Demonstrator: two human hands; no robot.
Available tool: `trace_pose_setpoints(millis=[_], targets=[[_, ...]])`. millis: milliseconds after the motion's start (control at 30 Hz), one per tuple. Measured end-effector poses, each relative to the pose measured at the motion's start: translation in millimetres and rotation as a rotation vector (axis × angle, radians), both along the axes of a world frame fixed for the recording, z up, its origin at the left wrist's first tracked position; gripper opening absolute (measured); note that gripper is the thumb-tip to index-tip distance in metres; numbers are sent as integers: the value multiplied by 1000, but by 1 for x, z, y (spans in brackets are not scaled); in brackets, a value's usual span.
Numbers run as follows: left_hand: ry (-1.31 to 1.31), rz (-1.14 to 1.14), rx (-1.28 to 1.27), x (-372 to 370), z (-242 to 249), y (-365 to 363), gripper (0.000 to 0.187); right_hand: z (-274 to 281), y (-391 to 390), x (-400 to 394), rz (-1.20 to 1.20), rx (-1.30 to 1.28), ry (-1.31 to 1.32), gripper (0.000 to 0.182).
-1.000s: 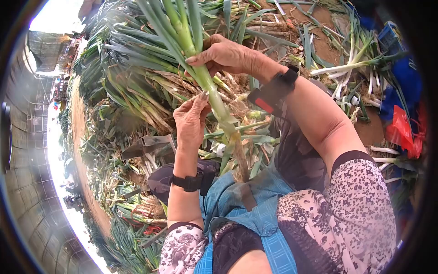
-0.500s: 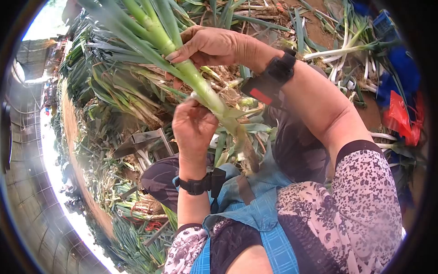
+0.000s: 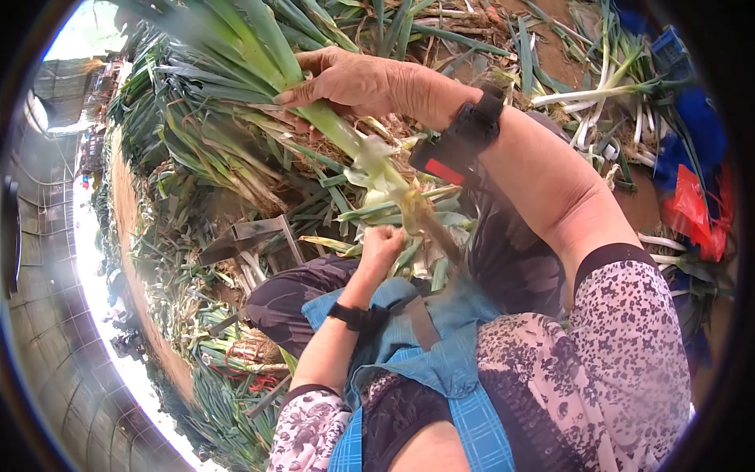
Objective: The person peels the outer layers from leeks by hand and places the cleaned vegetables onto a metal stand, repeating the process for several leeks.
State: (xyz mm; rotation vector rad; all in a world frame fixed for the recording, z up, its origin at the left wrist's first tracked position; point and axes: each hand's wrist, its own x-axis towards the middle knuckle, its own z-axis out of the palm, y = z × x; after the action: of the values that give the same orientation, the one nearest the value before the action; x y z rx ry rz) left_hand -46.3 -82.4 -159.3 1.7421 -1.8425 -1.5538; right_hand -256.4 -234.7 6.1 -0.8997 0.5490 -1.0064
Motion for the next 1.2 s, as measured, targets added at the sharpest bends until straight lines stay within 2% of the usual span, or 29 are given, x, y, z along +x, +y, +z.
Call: trace_pose_setpoints(millis=[100,133,167,233,267,300,333,400,433,500,533,633,667,767,800,900,933,1067,1133,1200], targets=[[-132,193,-191,14,14,-21,37,0,1,-3,-53,-111,58,36],[57,304,-333,14,23,-29,32,-8,-4,0,-55,-169,73,46],[248,411,-481,5,49,-39,34,-8,-3,5,-100,-217,202,50],[78,219,-905,-18,111,-45,45,-5,1,14,-199,-313,453,57],[23,93,-1088,-28,126,-50,48,-14,-2,20,-240,-338,438,76],[-34,-37,-1267,-37,132,-57,51,-10,1,23,-295,-353,536,79],[-85,-99,-1307,-42,133,-62,46,-8,6,29,-348,-364,633,81],[-136,-160,-1293,-41,120,-73,26,-14,9,35,-491,-461,756,93],[-126,-165,-1281,-39,112,-75,18,-21,6,37,-557,-499,752,93],[-64,-128,-1192,-39,102,-72,14,-20,5,36,-692,-562,750,93],[-38,-105,-1148,-37,97,-68,13,-19,4,29,-627,-455,767,89],[9,-70,-980,-21,71,-43,14,-22,-10,15,-734,-589,815,83],[-5,-88,-976,-20,77,-40,16,-19,-9,12,-714,-564,791,78],[22,63,-971,-29,97,-48,25,-14,-5,12,-623,-424,841,78],[0,102,-994,-40,113,-54,37,-17,-5,15,-615,-418,842,83],[-129,-48,-1133,-51,124,-74,43,-25,-3,26,-737,-449,790,90],[-195,-118,-1240,-55,123,-75,36,-27,-3,27,-737,-424,855,97],[-226,-115,-1308,-55,104,-76,22,-17,1,28,-775,-296,875,105],[-259,-58,-1286,-54,99,-74,22,-12,0,29,-724,-253,871,108],[-265,-8,-1279,-54,100,-76,21,-17,-5,32,-782,-326,878,109]])
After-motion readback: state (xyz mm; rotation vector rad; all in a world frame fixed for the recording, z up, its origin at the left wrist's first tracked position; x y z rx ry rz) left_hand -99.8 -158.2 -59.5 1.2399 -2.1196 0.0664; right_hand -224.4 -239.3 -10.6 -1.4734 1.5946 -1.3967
